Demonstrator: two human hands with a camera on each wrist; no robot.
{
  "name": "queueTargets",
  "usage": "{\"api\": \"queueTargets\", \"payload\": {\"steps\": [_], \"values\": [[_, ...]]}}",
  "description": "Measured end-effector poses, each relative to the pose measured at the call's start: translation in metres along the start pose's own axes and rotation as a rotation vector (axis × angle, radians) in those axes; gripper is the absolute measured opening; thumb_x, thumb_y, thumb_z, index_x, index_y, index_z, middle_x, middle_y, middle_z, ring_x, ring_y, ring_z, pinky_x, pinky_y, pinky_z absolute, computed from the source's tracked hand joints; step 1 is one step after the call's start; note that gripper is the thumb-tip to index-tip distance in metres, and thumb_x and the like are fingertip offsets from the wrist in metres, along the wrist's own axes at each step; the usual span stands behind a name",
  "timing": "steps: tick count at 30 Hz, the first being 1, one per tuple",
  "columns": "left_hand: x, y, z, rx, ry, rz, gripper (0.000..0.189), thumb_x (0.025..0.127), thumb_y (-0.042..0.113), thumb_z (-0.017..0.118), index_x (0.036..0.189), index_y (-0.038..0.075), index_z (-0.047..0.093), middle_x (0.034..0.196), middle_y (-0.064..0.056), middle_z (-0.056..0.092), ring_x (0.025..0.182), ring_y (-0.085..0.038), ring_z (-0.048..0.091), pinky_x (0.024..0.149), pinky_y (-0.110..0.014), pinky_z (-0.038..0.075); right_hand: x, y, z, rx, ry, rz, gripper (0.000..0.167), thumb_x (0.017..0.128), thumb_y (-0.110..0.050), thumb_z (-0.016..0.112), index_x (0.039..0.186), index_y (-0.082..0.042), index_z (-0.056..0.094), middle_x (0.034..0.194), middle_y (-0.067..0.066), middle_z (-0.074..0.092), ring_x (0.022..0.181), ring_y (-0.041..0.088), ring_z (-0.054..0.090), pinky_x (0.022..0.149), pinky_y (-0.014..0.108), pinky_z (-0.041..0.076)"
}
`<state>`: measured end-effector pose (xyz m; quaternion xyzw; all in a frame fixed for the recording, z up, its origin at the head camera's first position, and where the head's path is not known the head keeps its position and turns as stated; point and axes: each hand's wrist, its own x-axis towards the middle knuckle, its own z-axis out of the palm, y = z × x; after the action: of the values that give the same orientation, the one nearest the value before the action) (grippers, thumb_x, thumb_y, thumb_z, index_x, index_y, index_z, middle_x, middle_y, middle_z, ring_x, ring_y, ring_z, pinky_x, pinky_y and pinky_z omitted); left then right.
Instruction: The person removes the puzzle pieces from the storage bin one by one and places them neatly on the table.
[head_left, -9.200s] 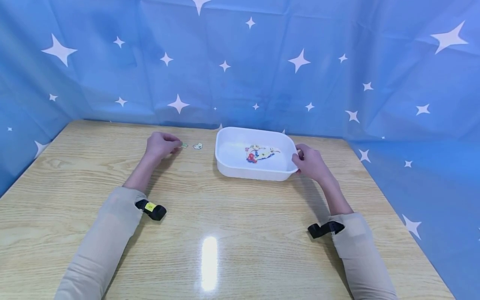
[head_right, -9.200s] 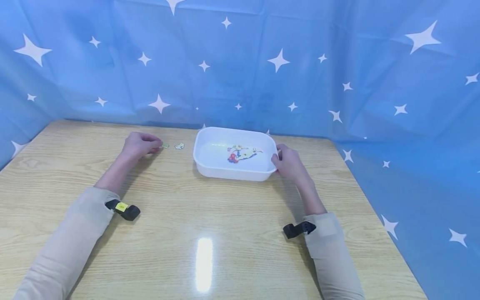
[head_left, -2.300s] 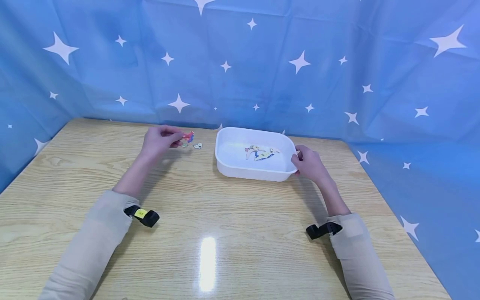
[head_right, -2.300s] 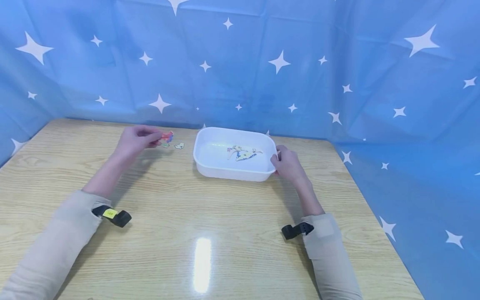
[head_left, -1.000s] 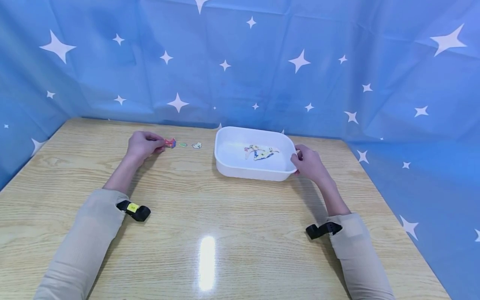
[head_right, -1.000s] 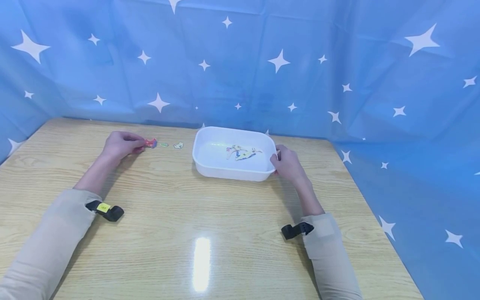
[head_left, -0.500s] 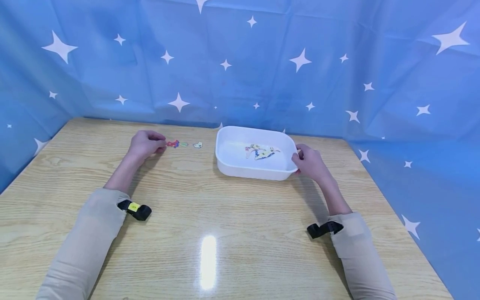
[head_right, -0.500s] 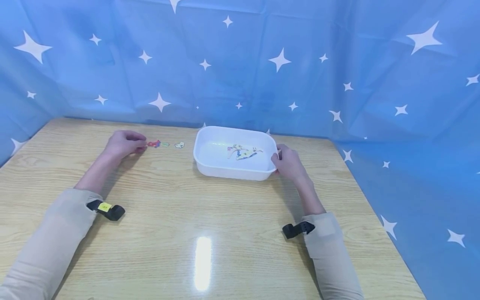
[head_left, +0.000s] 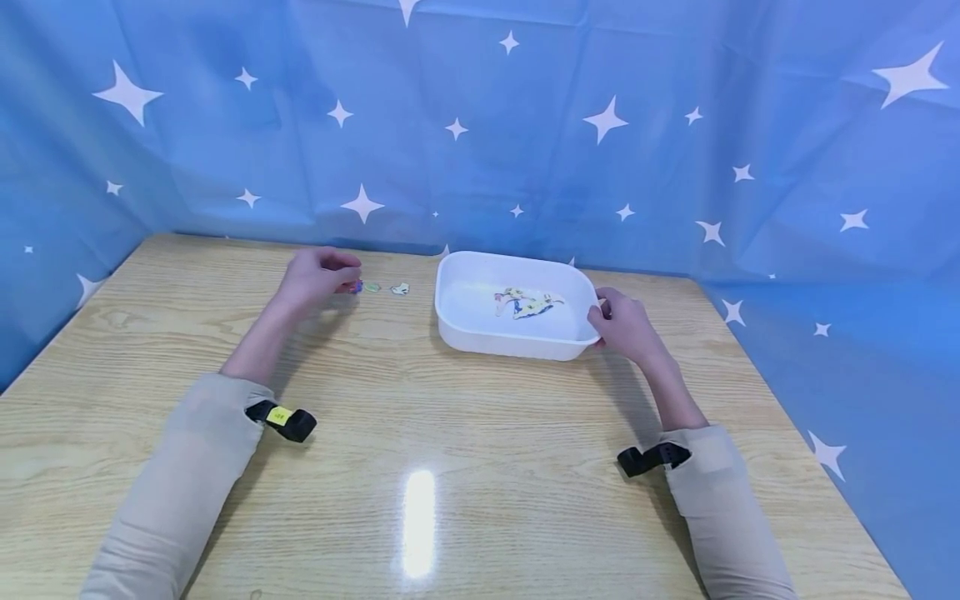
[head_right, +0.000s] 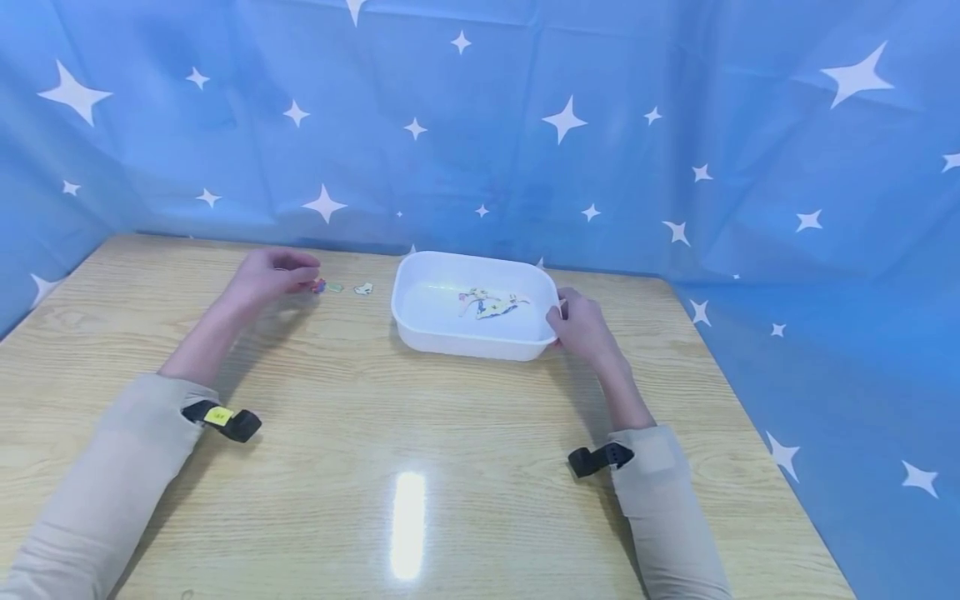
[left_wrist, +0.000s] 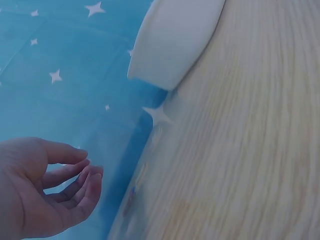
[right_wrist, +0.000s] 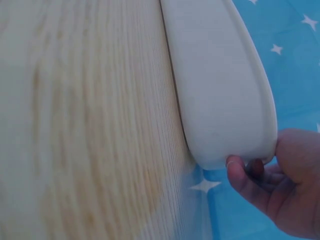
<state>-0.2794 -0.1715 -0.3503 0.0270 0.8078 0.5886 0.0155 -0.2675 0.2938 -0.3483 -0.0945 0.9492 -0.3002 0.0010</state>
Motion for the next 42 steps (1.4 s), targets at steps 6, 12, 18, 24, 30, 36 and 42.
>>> {"api": "queueTargets", "payload": {"steps": [6,12,18,24,30,36,42], "values": [[-0.002,0.01,0.01,0.004,-0.014,0.034,0.034,0.099,0.012,0.064,0.125,-0.01,0.061,0.106,-0.017,0.066,0.085,-0.015,0.066,0.084,-0.031,0.057,-0.001,-0.001,-0.001,0.003,-0.002,0.0,0.044,0.103,-0.012,0.045,0.14,0.012,0.045,0.081,0.019,0.064,0.061,0.03,0.067,0.054,0.029,0.055],[-0.004,0.018,0.018,-0.001,-0.041,0.053,0.034,0.1,0.015,0.064,0.125,-0.008,0.062,0.111,-0.018,0.064,0.088,-0.015,0.066,0.086,-0.031,0.055,0.0,0.002,0.001,-0.009,0.008,-0.009,0.043,0.103,-0.012,0.045,0.138,0.012,0.046,0.081,0.019,0.064,0.061,0.029,0.068,0.054,0.029,0.055],[-0.005,0.027,0.032,-0.004,-0.063,0.075,0.031,0.1,0.014,0.064,0.123,-0.007,0.064,0.114,-0.02,0.064,0.096,-0.025,0.068,0.088,-0.032,0.056,0.0,0.003,0.001,0.0,0.005,-0.012,0.043,0.103,-0.012,0.045,0.138,0.012,0.046,0.08,0.018,0.064,0.06,0.029,0.068,0.054,0.031,0.055],[-0.007,0.038,0.048,-0.038,-0.084,0.101,0.029,0.099,0.011,0.063,0.122,-0.008,0.062,0.108,-0.021,0.065,0.084,-0.015,0.067,0.09,-0.04,0.057,0.001,0.003,0.001,0.005,0.003,-0.008,0.042,0.102,-0.01,0.046,0.138,0.012,0.046,0.081,0.02,0.064,0.06,0.028,0.067,0.053,0.029,0.054],[-0.008,0.049,0.065,-0.071,-0.111,0.113,0.033,0.098,0.01,0.063,0.126,-0.007,0.058,0.108,-0.02,0.066,0.093,-0.028,0.069,0.089,-0.039,0.057,0.0,0.003,0.001,0.0,-0.001,-0.003,0.044,0.102,-0.011,0.045,0.139,0.013,0.045,0.082,0.02,0.064,0.06,0.027,0.067,0.054,0.028,0.055],[-0.011,0.06,0.085,-0.111,-0.144,0.109,0.037,0.098,0.011,0.065,0.13,-0.005,0.055,0.11,-0.019,0.066,0.1,-0.036,0.067,0.09,-0.043,0.056,-0.001,0.002,0.0,-0.004,0.005,0.002,0.044,0.102,-0.011,0.045,0.139,0.013,0.046,0.081,0.018,0.063,0.06,0.028,0.067,0.054,0.028,0.054],[-0.009,0.064,0.103,-0.11,-0.178,0.141,0.037,0.098,0.012,0.064,0.13,-0.005,0.055,0.112,-0.023,0.065,0.094,-0.029,0.069,0.092,-0.046,0.055,0.0,0.001,0.001,0.001,0.0,0.005,0.044,0.103,-0.01,0.046,0.14,0.013,0.045,0.085,0.023,0.064,0.061,0.029,0.068,0.055,0.029,0.056]]}}
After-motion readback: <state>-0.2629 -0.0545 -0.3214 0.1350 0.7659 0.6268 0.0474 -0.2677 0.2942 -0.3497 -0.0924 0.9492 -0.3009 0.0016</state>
